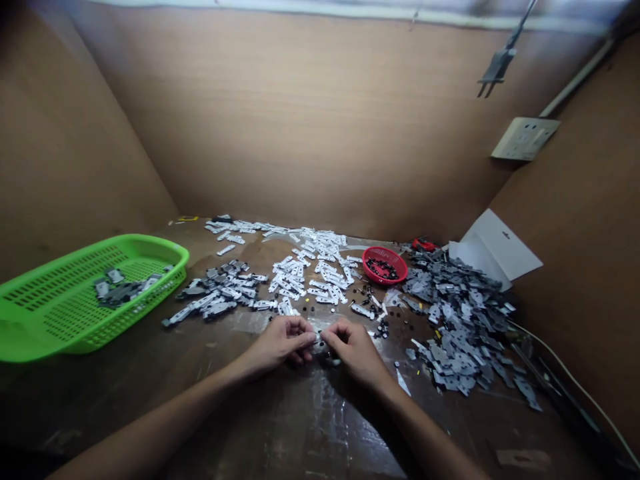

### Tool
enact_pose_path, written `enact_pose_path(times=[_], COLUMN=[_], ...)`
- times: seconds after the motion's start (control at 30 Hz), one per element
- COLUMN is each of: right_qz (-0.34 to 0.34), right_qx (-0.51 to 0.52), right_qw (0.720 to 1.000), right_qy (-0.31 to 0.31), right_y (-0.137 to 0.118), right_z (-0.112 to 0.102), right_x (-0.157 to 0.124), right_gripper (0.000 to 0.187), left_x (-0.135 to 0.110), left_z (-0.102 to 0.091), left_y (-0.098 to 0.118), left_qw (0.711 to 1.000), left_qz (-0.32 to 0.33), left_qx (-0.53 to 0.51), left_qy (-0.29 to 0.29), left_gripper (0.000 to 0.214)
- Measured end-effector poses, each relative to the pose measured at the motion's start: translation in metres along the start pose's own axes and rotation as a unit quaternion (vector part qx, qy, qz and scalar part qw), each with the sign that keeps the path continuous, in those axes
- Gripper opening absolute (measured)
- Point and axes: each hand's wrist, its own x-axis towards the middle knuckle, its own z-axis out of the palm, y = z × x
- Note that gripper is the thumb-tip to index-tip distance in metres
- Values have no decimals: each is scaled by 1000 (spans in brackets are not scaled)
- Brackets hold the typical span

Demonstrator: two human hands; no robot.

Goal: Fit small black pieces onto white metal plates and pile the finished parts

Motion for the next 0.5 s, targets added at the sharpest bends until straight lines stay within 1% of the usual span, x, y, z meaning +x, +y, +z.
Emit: enact_pose_path(times=[0.17, 0.3, 0.37, 0.43, 0.5], right_qz=[10, -2, -21, -47, -57], right_qx=[11, 37, 39, 21, 1], right_qw=[999, 998, 998, 999, 998], right_qy=[-30, -42, -33, -10, 17], right_y=[2, 2, 0, 0, 0], right_z=[-2, -6, -6, -3, 1], right_x=[0, 0, -1, -2, -2], right_gripper=[28, 27, 25, 24, 23], left_x=[0, -2, -3, -4, -3], left_z=[0, 4, 5, 5, 5], left_y=[-1, 0, 2, 2, 1], left_qw=[1000, 999, 999, 998, 998], left_qz=[11, 32, 39, 46, 54], left_qx=[-10, -17, -22, -24, -23], left_qy=[13, 4, -10, -20, -16], left_gripper=[38, 35, 34, 34, 34])
